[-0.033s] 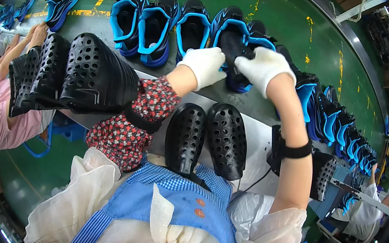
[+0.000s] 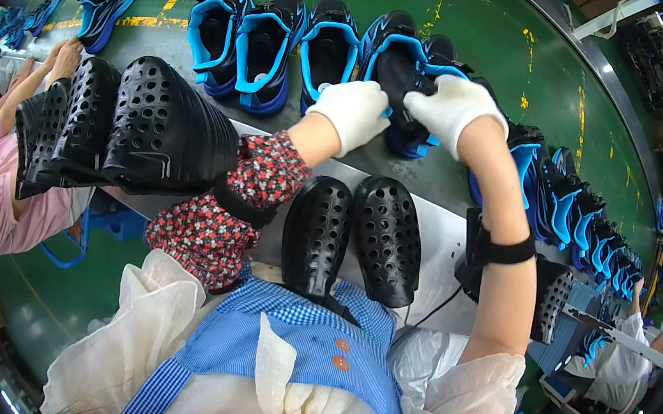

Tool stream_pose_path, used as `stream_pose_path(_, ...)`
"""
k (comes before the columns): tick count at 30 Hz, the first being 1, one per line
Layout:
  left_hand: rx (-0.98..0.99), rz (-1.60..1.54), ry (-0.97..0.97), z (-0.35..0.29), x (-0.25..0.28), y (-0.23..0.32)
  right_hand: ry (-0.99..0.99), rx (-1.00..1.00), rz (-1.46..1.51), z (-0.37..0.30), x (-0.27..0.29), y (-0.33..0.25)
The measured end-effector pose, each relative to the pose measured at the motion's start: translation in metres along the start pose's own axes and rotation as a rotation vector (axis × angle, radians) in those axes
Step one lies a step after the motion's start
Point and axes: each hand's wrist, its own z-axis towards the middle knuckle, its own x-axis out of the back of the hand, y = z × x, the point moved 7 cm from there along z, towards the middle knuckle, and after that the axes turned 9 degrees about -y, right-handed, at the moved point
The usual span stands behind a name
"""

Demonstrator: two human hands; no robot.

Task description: The person is assembling parts of sneakers on a factory production line.

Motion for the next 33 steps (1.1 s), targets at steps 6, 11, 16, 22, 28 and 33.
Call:
stream_pose_path(6, -0.190, 0.414, 0.234, -0.006, -0.001, 0.047, -0.007, -0.063, -0.237, 0.029, -0.008, -0.017)
stream_pose_path(11, -0.100, 0.168, -0.129, 0.006, -0.004, 0.030, -0.089, 0.021, -0.244, 0.036, -0.008, -0.018)
stream_pose_path(16, -0.179, -0.001, -0.096, 0.003, -0.020, 0.036, -0.017, -0.019, -0.213, 0.043, -0.023, -0.008)
stream_pose_path(22, -0.127, 0.123, -0.418, 0.033, -0.052, 0.020, -0.062, 0.023, -0.180, 0.088, -0.056, -0.021)
stream_pose_path(28, -0.171, 0.213, -0.525, 0.043, -0.056, 0.010, -0.042, 0.102, -0.357, 0.074, -0.046, -0.034)
stream_pose_path(33, -0.074, 0.217, -0.586, 0.044, -0.055, 0.010, 0.033, 0.082, -0.303, 0.094, -0.048, -0.024)
